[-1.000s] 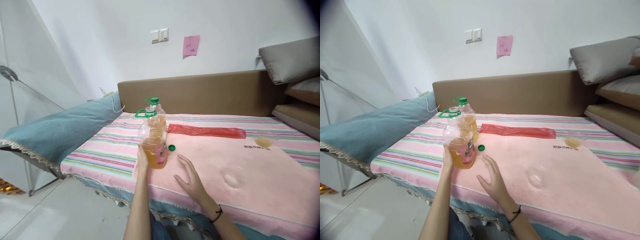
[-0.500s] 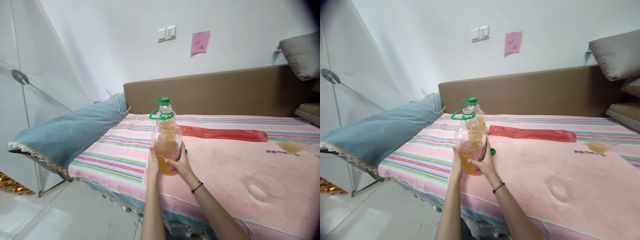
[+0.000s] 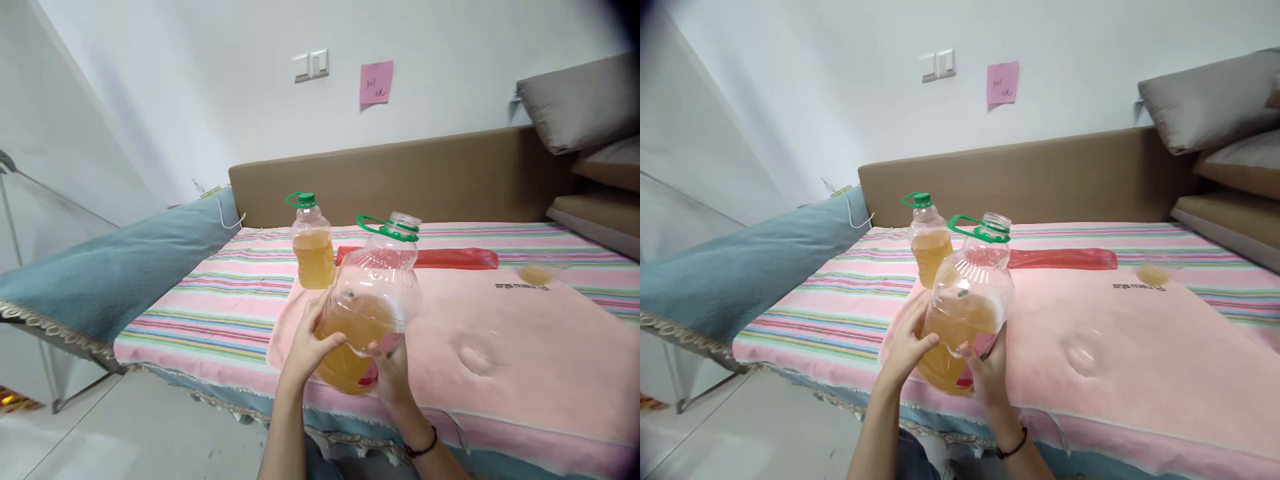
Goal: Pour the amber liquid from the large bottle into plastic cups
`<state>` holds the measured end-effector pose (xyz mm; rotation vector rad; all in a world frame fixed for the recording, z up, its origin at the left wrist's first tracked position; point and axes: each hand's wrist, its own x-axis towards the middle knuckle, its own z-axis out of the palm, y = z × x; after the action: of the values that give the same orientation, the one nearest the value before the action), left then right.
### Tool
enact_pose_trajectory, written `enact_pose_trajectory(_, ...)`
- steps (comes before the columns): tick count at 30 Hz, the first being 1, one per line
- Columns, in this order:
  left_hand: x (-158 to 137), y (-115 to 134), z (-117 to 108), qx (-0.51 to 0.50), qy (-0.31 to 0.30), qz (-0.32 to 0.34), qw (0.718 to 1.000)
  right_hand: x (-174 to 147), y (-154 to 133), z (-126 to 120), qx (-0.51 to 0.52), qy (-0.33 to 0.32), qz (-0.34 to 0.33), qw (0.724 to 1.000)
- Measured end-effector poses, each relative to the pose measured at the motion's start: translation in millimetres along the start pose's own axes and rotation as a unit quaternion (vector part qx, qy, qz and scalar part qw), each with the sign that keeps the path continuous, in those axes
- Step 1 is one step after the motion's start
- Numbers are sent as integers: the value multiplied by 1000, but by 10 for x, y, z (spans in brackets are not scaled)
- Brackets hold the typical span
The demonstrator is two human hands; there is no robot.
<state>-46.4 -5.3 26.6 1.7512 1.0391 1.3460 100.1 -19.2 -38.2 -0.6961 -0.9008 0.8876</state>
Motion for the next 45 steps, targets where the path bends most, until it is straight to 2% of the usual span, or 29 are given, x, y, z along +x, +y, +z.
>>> enact_pose_trajectory(3, -70, 92, 204, -51, -76, -43, 995, -89, -235, -242, 5, -7, 4, 1000)
enact_pose_trajectory(5, -115, 172, 367, -65, -92, -59, 992, -120, -415, -373, 5, -23, 5, 1000)
enact_pose_trajectory(10, -247, 451, 706, -52, -51, -50, 996, -164, -766, -631, 64, -79, 42, 994)
enact_pose_trajectory(15, -435, 746, 855, 5, 7, -54, 998, -184, -913, -824, 162, -139, 102, 972)
enact_pose_trajectory(19, -598, 927, 886, 70, 33, -44, 996, -188, -1008, -868, 165, -128, 117, 971)
enact_pose_trajectory(24, -749, 1094, 919, 98, 78, -33, 992, -104, -1282, -785, 204, -129, 111, 964)
enact_pose_trajectory(28, -825, 1172, 951, 147, 75, -24, 986, -42, -1491, -725, 267, -87, 203, 938)
enact_pose_trajectory(32, -886, 1201, 964, 199, 39, -28, 979, -112, -1457, -749, 302, -87, 274, 909)
enact_pose_trajectory(36, -938, 1219, 957, 248, 6, -23, 968, -243, -1279, -800, 346, -61, 293, 889)
enact_pose_trajectory(42, -1007, 1226, 956, 324, -5, -39, 945, -362, -1071, -807, 402, -79, 321, 854)
enact_pose_trajectory(44, -1026, 1233, 965, 345, 3, -45, 937, -375, -1045, -784, 398, -89, 316, 857)
enact_pose_trajectory(45, -1034, 1240, 969, 355, 7, -48, 934, -376, -1044, -771, 370, -100, 294, 876)
